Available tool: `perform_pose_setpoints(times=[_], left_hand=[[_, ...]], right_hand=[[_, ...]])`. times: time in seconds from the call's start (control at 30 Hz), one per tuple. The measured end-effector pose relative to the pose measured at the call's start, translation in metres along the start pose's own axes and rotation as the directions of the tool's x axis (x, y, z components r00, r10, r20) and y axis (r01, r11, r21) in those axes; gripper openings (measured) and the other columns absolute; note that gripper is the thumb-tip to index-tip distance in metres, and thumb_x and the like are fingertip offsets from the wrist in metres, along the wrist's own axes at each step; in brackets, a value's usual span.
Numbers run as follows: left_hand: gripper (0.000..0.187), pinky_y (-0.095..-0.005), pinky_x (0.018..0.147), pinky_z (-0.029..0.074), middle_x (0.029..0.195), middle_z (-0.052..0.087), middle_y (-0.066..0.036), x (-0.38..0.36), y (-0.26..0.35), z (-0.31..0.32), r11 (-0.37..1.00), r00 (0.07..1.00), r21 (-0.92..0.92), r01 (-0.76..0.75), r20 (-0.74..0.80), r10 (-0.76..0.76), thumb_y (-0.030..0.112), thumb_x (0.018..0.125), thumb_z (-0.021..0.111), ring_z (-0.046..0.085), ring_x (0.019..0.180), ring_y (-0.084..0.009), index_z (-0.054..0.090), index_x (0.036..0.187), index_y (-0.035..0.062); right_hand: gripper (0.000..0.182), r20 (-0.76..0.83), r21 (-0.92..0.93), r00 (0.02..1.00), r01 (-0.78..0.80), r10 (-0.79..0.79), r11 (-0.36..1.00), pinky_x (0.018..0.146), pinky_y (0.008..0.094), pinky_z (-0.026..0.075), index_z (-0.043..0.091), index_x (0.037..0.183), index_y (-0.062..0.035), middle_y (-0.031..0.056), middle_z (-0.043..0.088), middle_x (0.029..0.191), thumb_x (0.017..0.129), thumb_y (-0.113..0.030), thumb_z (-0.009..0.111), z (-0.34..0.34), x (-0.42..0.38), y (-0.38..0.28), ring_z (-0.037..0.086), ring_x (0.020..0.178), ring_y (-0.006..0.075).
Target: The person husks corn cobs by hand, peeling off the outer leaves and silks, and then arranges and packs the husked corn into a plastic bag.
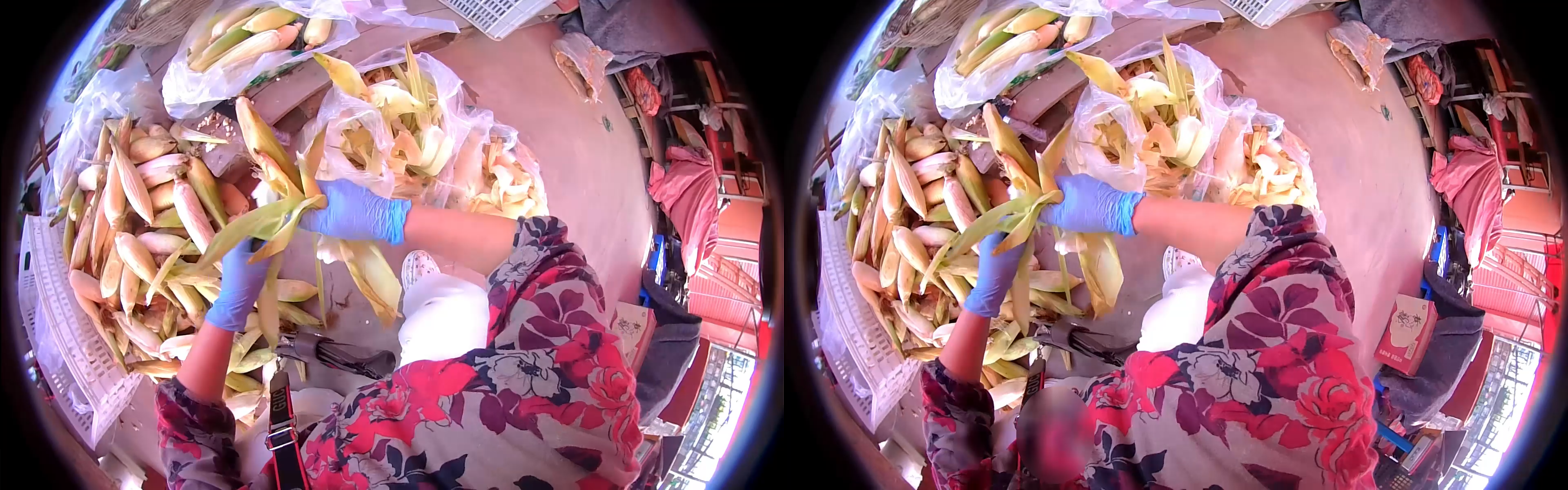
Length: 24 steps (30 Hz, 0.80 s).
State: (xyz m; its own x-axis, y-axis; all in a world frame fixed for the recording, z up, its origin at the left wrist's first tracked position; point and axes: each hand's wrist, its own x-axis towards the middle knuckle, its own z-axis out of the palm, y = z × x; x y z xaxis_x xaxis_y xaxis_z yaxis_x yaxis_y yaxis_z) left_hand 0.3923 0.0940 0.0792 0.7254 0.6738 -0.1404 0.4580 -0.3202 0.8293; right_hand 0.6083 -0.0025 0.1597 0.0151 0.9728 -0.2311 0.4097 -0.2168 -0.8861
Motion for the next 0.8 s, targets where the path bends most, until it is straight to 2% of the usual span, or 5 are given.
perform_pose_setpoints(times=[0.13, 0.2, 0.33, 0.57, 0.8], left_hand=[[0.035, -0.0359, 0.077, 0.046, 0.090, 0.062, -0.015, 0.036, 0.049, 0.067, 0.882, 0.871, 0.039, -0.470, -0.140, 0.471, 0.005, 0.074, 0.065, 0.059, 0.084, -0.0323, 0.056, 0.107, 0.0004], [0.038, -0.0349, 0.090, 0.041, 0.111, 0.056, -0.013, 0.060, 0.093, 0.067, 0.935, 0.949, -0.315, -0.162, 0.210, 0.235, -0.006, 0.081, 0.053, 0.052, 0.108, -0.0213, 0.049, 0.119, -0.0008], [0.054, -0.0317, 0.102, 0.033, 0.132, 0.046, -0.011, 0.082, 0.135, 0.094, 0.816, 0.897, -0.461, -0.349, 0.087, 0.433, -0.003, 0.083, 0.054, 0.043, 0.122, -0.0194, 0.039, 0.134, 0.0026], [0.039, -0.0293, 0.100, 0.037, 0.126, 0.053, -0.009, 0.121, 0.174, 0.122, 0.583, 0.997, -0.809, -0.081, -0.074, 0.036, 0.002, 0.087, 0.051, 0.049, 0.114, -0.0159, 0.049, 0.126, 0.0006], [0.049, -0.0342, 0.074, 0.049, 0.094, 0.064, -0.019, 0.157, 0.094, 0.192, 0.936, 0.993, 0.350, -0.027, -0.098, 0.065, 0.025, 0.078, 0.065, 0.064, 0.083, -0.0290, 0.053, 0.115, -0.0060]], right_hand=[[0.032, -0.274, 0.263, 0.959, 0.152, -0.077, 0.953, 0.074, 0.0333, 0.049, 0.061, 0.105, -0.0059, 0.0093, 0.065, 0.090, 0.088, -0.033, 0.057, 0.013, -0.015, 0.028, 0.062, 0.083, 0.0199], [0.034, -0.343, 0.436, 0.933, 0.058, 0.106, 0.898, 0.069, 0.0283, 0.049, 0.061, 0.105, -0.0042, 0.0040, 0.064, 0.087, 0.086, -0.033, 0.062, -0.022, -0.020, 0.041, 0.059, 0.079, 0.0113], [0.023, -0.581, 0.557, 0.780, 0.172, 0.233, 0.812, 0.059, 0.0268, 0.049, 0.062, 0.098, -0.0003, 0.0033, 0.064, 0.077, 0.084, -0.018, 0.060, -0.073, -0.027, 0.044, 0.060, 0.069, 0.0106], [0.016, -0.933, -0.045, 0.345, 0.183, -0.107, 0.982, 0.051, 0.0280, 0.046, 0.063, 0.084, 0.0022, 0.0051, 0.063, 0.068, 0.078, -0.013, 0.063, -0.174, -0.008, 0.104, 0.058, 0.059, 0.0101], [0.019, -0.955, 0.167, 0.290, 0.377, 0.055, 0.911, 0.057, 0.0295, 0.047, 0.061, 0.088, 0.0013, 0.0063, 0.061, 0.072, 0.083, -0.017, 0.061, -0.176, 0.039, 0.155, 0.059, 0.064, 0.0149]])
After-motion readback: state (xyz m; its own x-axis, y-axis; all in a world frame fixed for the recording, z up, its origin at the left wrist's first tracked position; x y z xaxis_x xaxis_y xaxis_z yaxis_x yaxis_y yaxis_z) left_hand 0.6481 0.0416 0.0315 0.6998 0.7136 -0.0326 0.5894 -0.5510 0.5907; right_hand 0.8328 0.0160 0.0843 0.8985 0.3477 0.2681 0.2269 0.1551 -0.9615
